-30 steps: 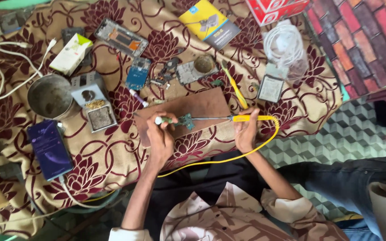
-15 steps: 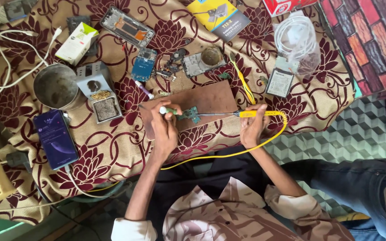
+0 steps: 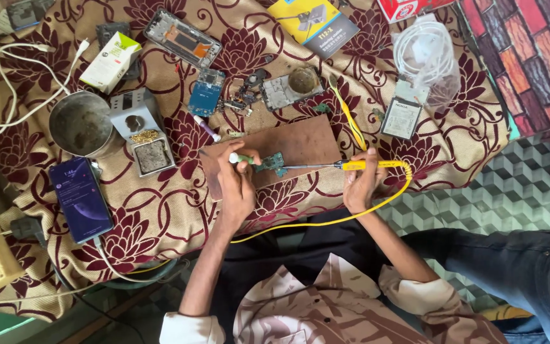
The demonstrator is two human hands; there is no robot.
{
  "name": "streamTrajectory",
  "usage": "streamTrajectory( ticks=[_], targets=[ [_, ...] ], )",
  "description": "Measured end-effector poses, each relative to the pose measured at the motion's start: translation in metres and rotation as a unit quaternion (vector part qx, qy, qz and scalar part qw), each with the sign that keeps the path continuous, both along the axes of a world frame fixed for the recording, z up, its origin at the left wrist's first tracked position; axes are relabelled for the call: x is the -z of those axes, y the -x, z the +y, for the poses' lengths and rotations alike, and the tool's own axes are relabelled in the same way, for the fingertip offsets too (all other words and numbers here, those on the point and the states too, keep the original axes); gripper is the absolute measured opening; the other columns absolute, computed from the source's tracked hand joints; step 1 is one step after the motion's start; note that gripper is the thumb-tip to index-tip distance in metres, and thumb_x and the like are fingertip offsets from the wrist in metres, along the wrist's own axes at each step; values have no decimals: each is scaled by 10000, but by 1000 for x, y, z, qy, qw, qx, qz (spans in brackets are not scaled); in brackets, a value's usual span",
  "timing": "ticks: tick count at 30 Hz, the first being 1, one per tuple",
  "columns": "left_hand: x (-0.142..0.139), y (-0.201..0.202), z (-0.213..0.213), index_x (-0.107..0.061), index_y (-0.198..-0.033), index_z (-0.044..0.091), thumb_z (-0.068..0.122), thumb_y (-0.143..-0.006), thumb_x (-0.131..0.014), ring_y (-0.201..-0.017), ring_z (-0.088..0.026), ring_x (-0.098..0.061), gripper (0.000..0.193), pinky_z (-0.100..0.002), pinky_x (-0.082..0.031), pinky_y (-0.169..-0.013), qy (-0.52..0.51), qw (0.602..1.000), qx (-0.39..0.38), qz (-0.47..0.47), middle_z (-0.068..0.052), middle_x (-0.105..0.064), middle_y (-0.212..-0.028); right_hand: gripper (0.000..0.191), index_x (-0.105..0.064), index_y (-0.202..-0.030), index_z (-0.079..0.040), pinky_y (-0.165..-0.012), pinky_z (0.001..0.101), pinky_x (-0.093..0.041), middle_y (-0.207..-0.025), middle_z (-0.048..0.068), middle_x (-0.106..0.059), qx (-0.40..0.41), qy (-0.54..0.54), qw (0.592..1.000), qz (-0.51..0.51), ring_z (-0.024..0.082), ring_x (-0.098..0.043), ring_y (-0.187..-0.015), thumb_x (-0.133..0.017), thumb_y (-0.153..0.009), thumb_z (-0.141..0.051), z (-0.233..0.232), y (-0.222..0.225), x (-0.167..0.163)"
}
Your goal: The person uses a soldering iron and solder wire to work on a small green circuit board. They repeatedly apply solder to various points on the board while holding it steady with their other hand.
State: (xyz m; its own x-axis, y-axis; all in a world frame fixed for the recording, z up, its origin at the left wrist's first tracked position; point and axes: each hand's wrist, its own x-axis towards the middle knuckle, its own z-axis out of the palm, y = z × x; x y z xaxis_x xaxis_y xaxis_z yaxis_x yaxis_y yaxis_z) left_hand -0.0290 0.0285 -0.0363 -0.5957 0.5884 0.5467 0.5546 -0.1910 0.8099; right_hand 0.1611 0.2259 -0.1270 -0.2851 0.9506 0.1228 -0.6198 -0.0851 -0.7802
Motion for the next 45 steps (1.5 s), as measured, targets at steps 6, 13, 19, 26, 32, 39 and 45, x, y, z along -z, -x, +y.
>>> streamTrajectory(
  ticks=[6,13,19,26,32,39,45],
  targets=[
    [4,3,2,-414,-1393,23,28,-1114,-335,-585,-96,-521,289,-249,-425,-494,5,1000,-14,-11,-93,-680,-948,398,-584,-807,-20,-446,256,-335,-673,45,-522,-5,-10,1000,4,92,-400,-472,-594,-1087,-303,0,0,-2],
    [7,4,3,-399,-1405,34,44,-1133,-323,-585,-90,-515,283,-238,-423,-489,7,1000,-7,1,-84,-684,-972,448,-572,-831,-31,-457,249,-334,-623,7,-469,-24,-19,1000,6,79,-403,-476,-572,-1104,-386,-3,-1,-9],
    [3,2,1,-394,-1424,32,51,-1133,-341,-612,-99,-535,296,-255,-441,-516,6,1000,-4,1,-90,-682,-975,468,-580,-816,-20,-431,253,-342,-558,14,-465,-13,-48,998,-31,91,-413,-439,-569,-1093,-397,-3,0,-10],
    [5,3,3,-400,-1418,29,99,-1154,-326,-602,-90,-557,282,-250,-450,-493,17,1000,-11,-1,-84,-693,-963,379,-587,-796,6,-438,263,-340,-571,28,-475,-9,-45,999,-25,96,-397,-443,-556,-1100,-219,-2,-1,-4],
    [4,-1,1,-408,-1396,24,95,-1168,-329,-618,-99,-549,252,-261,-445,-527,12,1000,-12,2,-88,-691,-968,338,-574,-786,21,-450,249,-329,-633,59,-549,9,-152,983,-107,74,-392,-465,-483,-1084,-109,-3,-6,-24],
    [1,1,3,-414,-1412,25,9,-1113,-316,-629,-100,-567,315,-252,-464,-522,7,1000,-14,3,-84,-690,-970,361,-637,-811,62,-482,251,-336,-657,90,-622,42,-268,936,-224,73,-427,-504,-462,-1086,-94,-15,-8,-67],
    [-1,-1,3,-412,-1407,30,-5,-1125,-349,-609,-100,-550,292,-259,-448,-512,16,1000,-11,-8,-83,-691,-961,313,-622,-794,25,-476,274,-386,-684,68,-660,46,-439,848,-293,96,-517,-496,-496,-1062,-74,-29,7,-126]
  ],
)
